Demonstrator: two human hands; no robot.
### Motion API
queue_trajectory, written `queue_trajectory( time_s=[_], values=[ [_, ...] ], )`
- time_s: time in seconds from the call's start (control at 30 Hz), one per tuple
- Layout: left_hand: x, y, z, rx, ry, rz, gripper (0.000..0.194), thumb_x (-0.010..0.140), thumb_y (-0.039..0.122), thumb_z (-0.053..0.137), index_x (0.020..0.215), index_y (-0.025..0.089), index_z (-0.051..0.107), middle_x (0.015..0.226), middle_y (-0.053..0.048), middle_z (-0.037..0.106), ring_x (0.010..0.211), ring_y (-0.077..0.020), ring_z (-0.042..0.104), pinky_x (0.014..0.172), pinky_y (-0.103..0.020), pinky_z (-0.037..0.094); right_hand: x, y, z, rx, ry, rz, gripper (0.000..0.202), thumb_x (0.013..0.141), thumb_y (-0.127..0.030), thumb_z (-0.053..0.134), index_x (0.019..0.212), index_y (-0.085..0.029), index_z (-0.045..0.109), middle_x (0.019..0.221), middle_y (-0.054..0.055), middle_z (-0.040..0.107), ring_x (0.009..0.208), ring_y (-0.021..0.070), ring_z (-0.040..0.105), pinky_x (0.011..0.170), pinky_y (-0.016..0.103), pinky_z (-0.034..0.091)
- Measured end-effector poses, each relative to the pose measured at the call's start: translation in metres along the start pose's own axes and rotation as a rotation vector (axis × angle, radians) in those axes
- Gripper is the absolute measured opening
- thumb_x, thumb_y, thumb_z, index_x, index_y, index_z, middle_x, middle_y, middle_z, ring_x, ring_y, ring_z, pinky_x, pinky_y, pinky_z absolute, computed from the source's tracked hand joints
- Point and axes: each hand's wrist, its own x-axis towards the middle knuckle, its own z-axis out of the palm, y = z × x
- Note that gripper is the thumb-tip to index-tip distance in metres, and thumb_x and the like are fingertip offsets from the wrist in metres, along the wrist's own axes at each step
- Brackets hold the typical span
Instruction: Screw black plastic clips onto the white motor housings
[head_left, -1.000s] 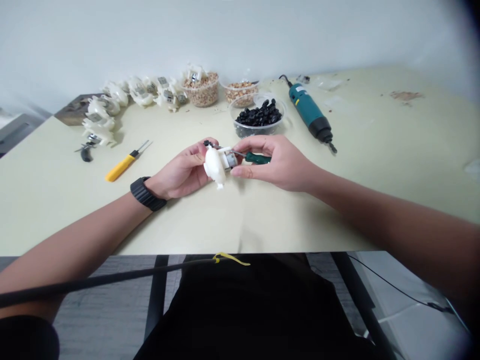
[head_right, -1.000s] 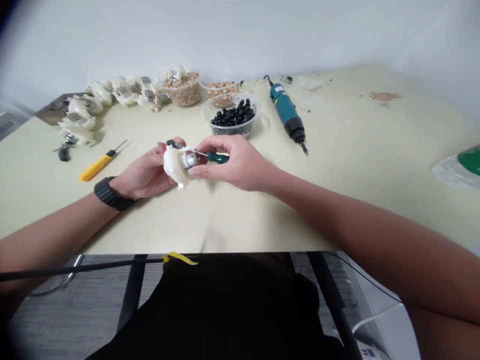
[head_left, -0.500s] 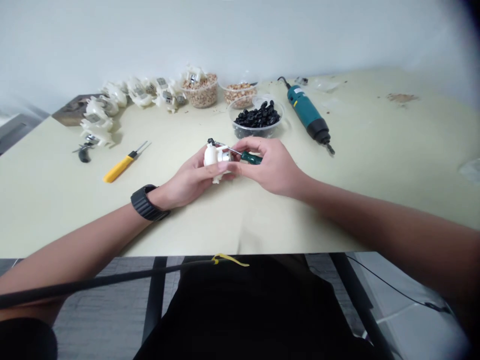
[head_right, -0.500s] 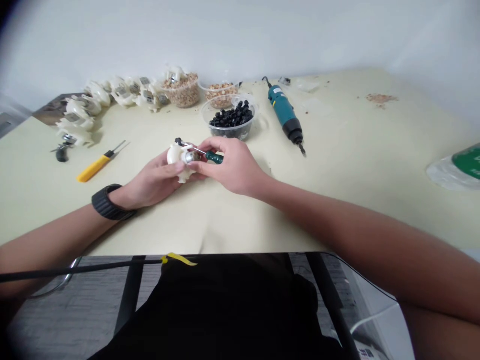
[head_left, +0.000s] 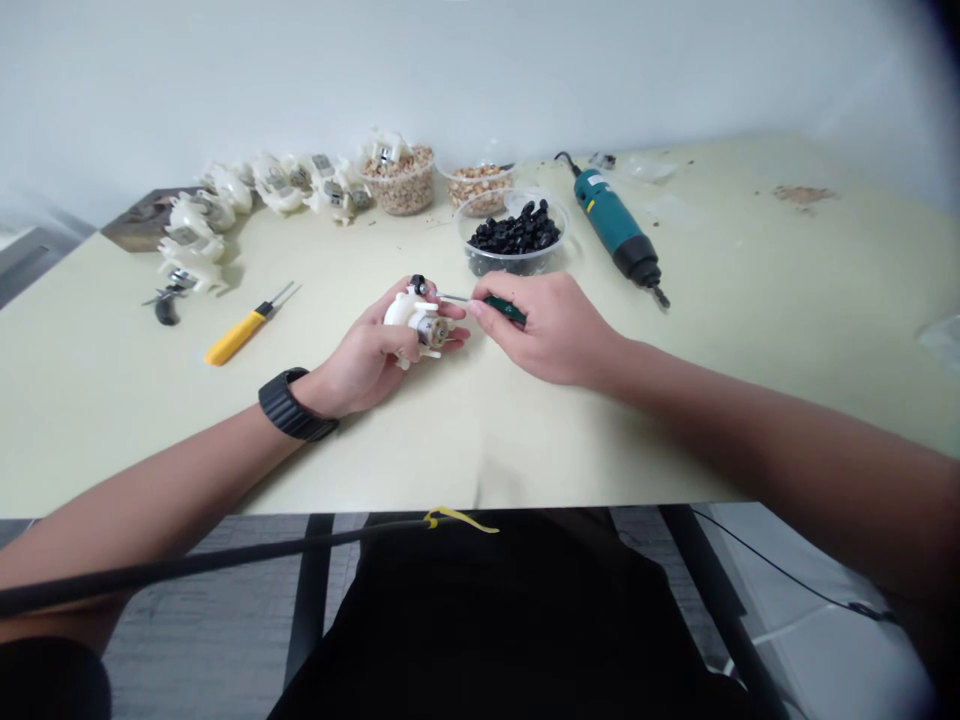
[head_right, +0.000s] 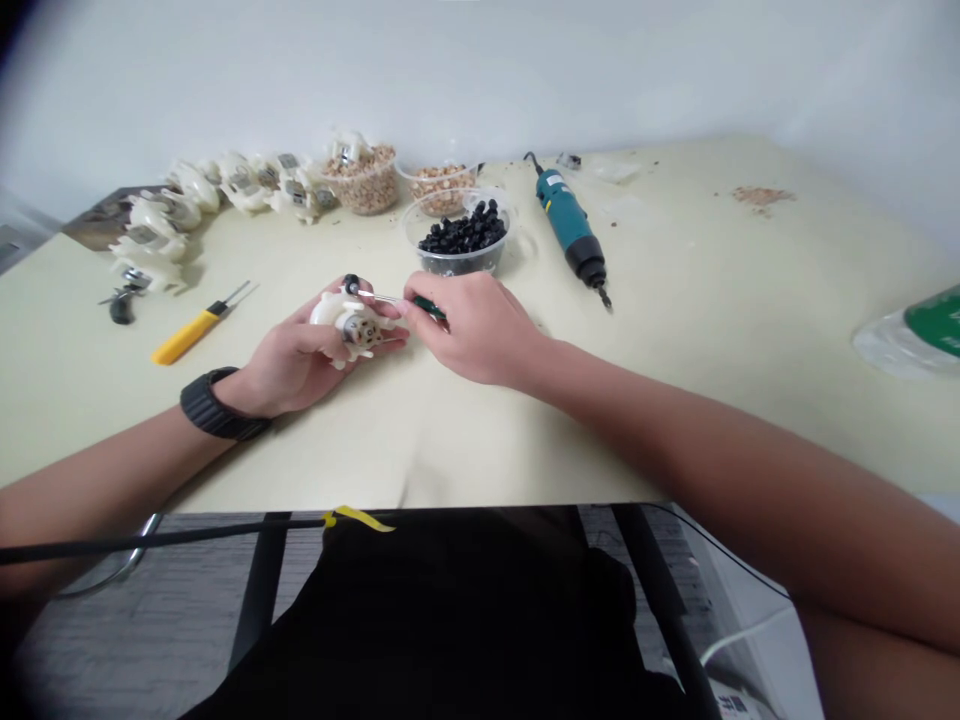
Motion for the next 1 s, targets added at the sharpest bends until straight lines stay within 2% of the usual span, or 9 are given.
queue_trajectory(
  time_s=[0.1, 0.23, 0.4, 0.57, 0.67, 0.83, 0.93, 1.0],
  values=[
    [0.0, -0.001, 0.0, 0.009, -0.006, 0.031, 0.052, 0.051, -0.003, 0.063, 0.098, 0.018, 0.066, 0.105, -0.004, 0.08, 0.104, -0.0236, 0.076, 0.113, -0.046, 0.058, 0.0, 0.001, 0.0, -0.097, -0.014, -0.019, 0.03, 0.111, -0.039, 0.052, 0.11, -0.018, 0.072, 0.072, 0.001, 0.061, 0.063, 0.0159, 0.045, 0.066, 0.033, 0.028],
    [0.0, -0.002, -0.001, 0.038, -0.019, 0.034, 0.051, 0.052, -0.004, 0.064, 0.098, 0.018, 0.064, 0.106, -0.004, 0.08, 0.099, -0.0251, 0.077, 0.112, -0.05, 0.057, 0.0, 0.004, 0.001, -0.161, -0.018, -0.025, 0.036, 0.111, -0.046, 0.051, 0.113, -0.017, 0.071, 0.08, 0.006, 0.066, 0.07, 0.0195, 0.051, 0.069, 0.034, 0.029],
    [-0.001, -0.001, -0.001, 0.063, -0.027, 0.026, 0.049, 0.054, -0.004, 0.065, 0.098, 0.017, 0.066, 0.106, -0.005, 0.079, 0.097, -0.0264, 0.077, 0.103, -0.048, 0.059, 0.002, 0.004, 0.001, -0.162, -0.021, -0.06, 0.035, 0.112, -0.045, 0.052, 0.114, -0.016, 0.071, 0.084, 0.006, 0.068, 0.073, 0.0195, 0.053, 0.069, 0.033, 0.031],
    [-0.001, -0.001, -0.002, 0.083, -0.038, 0.04, 0.043, 0.058, 0.0, 0.069, 0.097, 0.017, 0.067, 0.105, -0.005, 0.079, 0.088, -0.023, 0.074, 0.091, -0.042, 0.06, 0.002, 0.006, 0.001, -0.18, -0.022, -0.106, 0.035, 0.112, -0.047, 0.053, 0.111, -0.016, 0.071, 0.086, 0.006, 0.069, 0.073, 0.0184, 0.053, 0.07, 0.033, 0.031],
    [-0.001, -0.001, -0.004, 0.092, -0.045, 0.031, 0.044, 0.057, 0.001, 0.068, 0.098, 0.017, 0.067, 0.105, -0.005, 0.079, 0.088, -0.023, 0.074, 0.089, -0.041, 0.059, 0.002, 0.004, -0.002, -0.242, -0.034, -0.142, 0.037, 0.113, -0.047, 0.049, 0.108, -0.017, 0.071, 0.089, 0.007, 0.07, 0.075, 0.0184, 0.055, 0.068, 0.033, 0.027],
    [-0.003, -0.003, -0.003, 0.127, -0.057, 0.046, 0.046, 0.053, 0.0, 0.065, 0.095, 0.017, 0.068, 0.102, -0.006, 0.079, 0.096, -0.0231, 0.071, 0.079, -0.033, 0.053, 0.002, -0.009, -0.011, -0.456, -0.064, -0.189, 0.048, 0.115, -0.046, 0.038, 0.095, -0.019, 0.072, 0.076, 0.006, 0.061, 0.064, 0.0159, 0.038, 0.064, 0.036, 0.016],
    [-0.004, -0.005, -0.001, 0.159, -0.042, 0.06, 0.043, 0.053, 0.001, 0.066, 0.092, 0.017, 0.069, 0.096, -0.005, 0.077, 0.092, -0.0218, 0.068, 0.074, -0.031, 0.049, 0.003, -0.015, -0.012, -0.507, -0.087, -0.191, 0.047, 0.114, -0.041, 0.037, 0.092, -0.019, 0.072, 0.071, 0.005, 0.056, 0.061, 0.0153, 0.027, 0.063, 0.037, 0.014],
    [-0.005, -0.006, -0.001, 0.186, -0.044, 0.07, 0.04, 0.055, 0.002, 0.066, 0.092, 0.018, 0.069, 0.095, -0.005, 0.076, 0.092, -0.0221, 0.068, 0.076, -0.032, 0.05, 0.003, -0.017, -0.011, -0.475, -0.1, -0.173, 0.044, 0.112, -0.039, 0.039, 0.09, -0.019, 0.071, 0.07, 0.004, 0.055, 0.061, 0.0152, 0.026, 0.062, 0.036, 0.015]
  ],
)
